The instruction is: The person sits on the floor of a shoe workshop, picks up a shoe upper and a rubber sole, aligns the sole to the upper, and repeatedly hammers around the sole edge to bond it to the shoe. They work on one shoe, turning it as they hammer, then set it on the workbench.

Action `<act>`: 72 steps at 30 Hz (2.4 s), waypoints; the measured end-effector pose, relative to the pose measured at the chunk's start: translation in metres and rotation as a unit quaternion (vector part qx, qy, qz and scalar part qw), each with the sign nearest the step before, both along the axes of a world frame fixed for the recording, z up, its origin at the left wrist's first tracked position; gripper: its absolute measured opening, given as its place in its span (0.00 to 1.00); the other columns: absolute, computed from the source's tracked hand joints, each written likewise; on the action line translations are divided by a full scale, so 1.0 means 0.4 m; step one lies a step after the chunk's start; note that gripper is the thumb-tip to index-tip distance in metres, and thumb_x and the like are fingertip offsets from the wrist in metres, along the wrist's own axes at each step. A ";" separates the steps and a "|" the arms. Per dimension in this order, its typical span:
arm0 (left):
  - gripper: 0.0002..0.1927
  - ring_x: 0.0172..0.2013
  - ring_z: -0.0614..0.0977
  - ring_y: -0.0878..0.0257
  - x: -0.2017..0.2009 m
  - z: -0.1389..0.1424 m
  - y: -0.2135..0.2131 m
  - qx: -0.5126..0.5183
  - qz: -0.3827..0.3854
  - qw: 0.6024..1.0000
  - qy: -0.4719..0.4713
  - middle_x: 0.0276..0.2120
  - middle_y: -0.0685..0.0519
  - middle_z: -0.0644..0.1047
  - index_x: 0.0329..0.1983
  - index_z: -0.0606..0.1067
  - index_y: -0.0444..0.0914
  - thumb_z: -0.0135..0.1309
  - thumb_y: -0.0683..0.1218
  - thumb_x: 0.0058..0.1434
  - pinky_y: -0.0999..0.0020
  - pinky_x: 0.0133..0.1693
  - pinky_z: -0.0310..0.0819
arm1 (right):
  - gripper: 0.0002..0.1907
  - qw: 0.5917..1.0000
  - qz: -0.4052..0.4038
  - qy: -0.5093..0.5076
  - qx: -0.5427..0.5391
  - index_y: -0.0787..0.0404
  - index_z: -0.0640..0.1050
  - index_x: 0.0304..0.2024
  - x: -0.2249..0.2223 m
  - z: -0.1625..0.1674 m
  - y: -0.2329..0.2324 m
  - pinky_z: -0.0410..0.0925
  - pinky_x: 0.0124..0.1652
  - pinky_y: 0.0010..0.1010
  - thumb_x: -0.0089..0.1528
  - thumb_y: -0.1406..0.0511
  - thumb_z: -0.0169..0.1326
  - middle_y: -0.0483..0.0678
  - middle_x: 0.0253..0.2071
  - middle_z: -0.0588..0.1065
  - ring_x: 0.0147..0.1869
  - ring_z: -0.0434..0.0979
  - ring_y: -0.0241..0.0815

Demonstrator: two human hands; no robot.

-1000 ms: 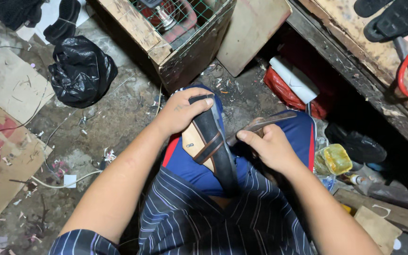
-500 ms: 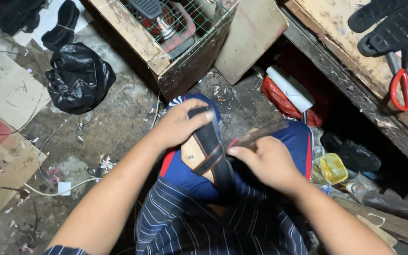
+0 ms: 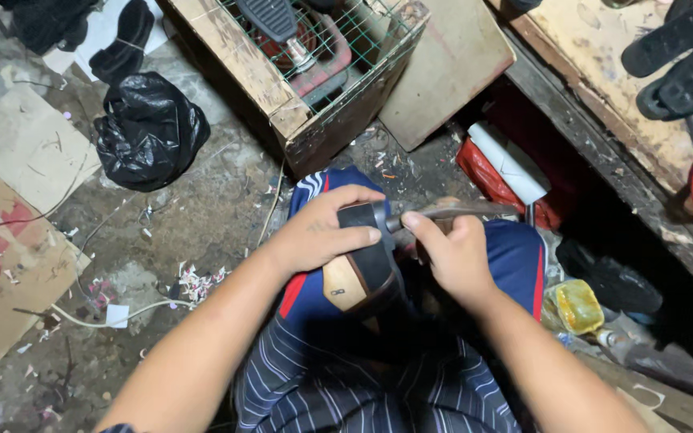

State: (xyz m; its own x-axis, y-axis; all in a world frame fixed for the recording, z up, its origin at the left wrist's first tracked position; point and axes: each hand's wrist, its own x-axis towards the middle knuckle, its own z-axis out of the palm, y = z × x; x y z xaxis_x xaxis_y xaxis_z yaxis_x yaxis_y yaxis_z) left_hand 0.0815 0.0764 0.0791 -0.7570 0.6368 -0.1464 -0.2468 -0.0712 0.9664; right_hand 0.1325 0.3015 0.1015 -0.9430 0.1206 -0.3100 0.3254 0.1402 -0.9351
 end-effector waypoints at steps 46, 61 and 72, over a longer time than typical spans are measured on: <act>0.19 0.39 0.76 0.72 -0.069 -0.025 0.080 0.038 -0.079 0.993 -0.078 0.36 0.58 0.79 0.44 0.79 0.32 0.43 0.51 0.73 0.72 0.45 0.73 | 0.15 0.965 0.085 0.189 0.162 0.60 0.68 0.27 0.089 -0.025 0.052 0.59 0.25 0.32 0.55 0.71 0.64 0.46 0.20 0.67 0.22 0.64 0.40; 0.19 0.37 0.79 0.69 -0.095 -0.049 0.075 0.014 -0.065 0.993 -0.102 0.35 0.56 0.80 0.45 0.80 0.32 0.48 0.53 0.70 0.69 0.42 0.75 | 0.23 0.895 0.353 0.134 0.237 0.57 0.66 0.17 -0.183 0.042 0.140 0.60 0.22 0.35 0.52 0.59 0.68 0.45 0.16 0.67 0.20 0.67 0.40; 0.32 0.49 0.81 0.56 0.038 0.098 0.057 0.306 0.082 0.943 -0.101 0.46 0.42 0.81 0.62 0.73 0.29 0.40 0.62 0.76 0.61 0.57 0.73 | 0.19 0.949 0.206 0.151 0.188 0.56 0.69 0.19 0.094 0.198 0.117 0.66 0.23 0.32 0.51 0.58 0.67 0.41 0.18 0.72 0.20 0.71 0.35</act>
State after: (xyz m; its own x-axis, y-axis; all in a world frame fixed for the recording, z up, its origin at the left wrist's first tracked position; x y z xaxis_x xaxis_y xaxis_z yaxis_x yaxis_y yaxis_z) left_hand 0.0966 0.0991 0.1182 -0.8490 0.5252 0.0581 -0.3590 -0.6540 0.6659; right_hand 0.1702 0.3484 0.1807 -0.9732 -0.2283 -0.0265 -0.1035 0.5385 -0.8362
